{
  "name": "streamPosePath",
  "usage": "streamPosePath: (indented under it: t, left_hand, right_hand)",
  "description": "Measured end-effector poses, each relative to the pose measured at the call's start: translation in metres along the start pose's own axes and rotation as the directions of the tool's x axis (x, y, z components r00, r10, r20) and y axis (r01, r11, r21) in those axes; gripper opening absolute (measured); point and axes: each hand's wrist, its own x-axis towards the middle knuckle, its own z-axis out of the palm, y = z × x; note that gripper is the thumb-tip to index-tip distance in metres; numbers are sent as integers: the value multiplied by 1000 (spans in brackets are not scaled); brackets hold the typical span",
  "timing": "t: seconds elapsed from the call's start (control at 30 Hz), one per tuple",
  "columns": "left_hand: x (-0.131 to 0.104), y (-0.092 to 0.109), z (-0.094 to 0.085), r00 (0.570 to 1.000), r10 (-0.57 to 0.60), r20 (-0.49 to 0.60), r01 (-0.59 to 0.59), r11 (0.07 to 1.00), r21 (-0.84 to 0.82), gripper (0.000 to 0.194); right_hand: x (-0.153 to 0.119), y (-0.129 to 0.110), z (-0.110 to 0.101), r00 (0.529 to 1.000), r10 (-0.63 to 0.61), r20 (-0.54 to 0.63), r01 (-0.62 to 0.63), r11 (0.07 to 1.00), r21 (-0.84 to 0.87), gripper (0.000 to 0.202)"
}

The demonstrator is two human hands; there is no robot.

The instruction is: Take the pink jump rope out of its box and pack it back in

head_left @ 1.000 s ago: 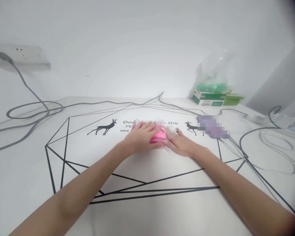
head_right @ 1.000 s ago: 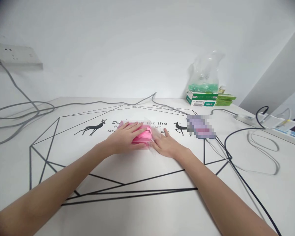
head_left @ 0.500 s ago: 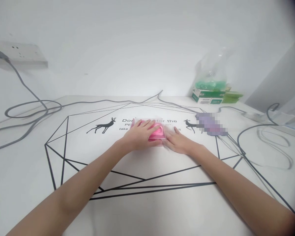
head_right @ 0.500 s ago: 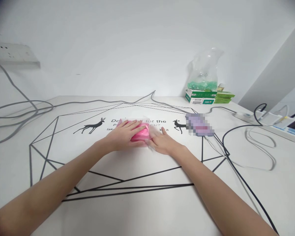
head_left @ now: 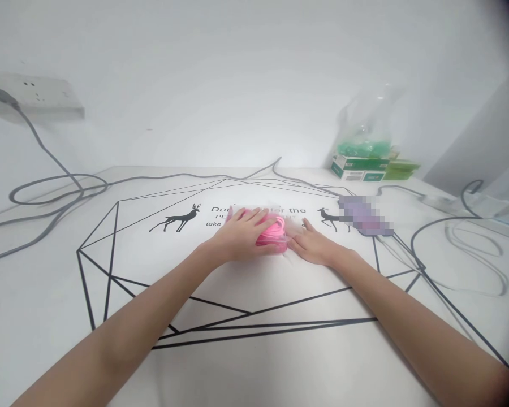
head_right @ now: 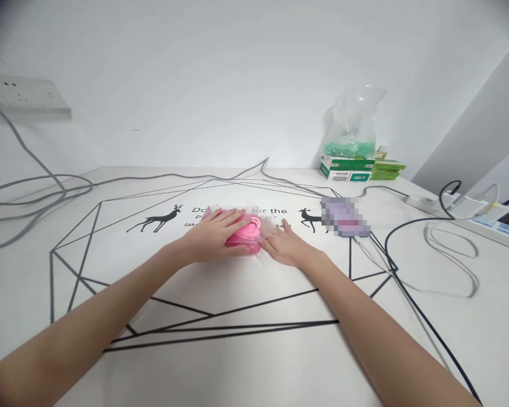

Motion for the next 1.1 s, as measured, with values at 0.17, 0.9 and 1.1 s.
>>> streamPosePath:
  t: [0.17,0.9,1.1]
  left_hand:
    - [1,-2,3,1000,13,-25,-13,1000,15,81]
    - [-1,-2,1,1000,4,-24,-4,1000,3,82]
    - [1,-2,2,1000,1,-21,0,1000,24,83]
  right_hand:
    - [3,-6,2,1000,-2,-18,1,1000,-13,53]
    - [0,-5,-1,999,-11,-51,14,999,52,53]
    - [0,-11,-1,998,38,-56,-34,997,64,54]
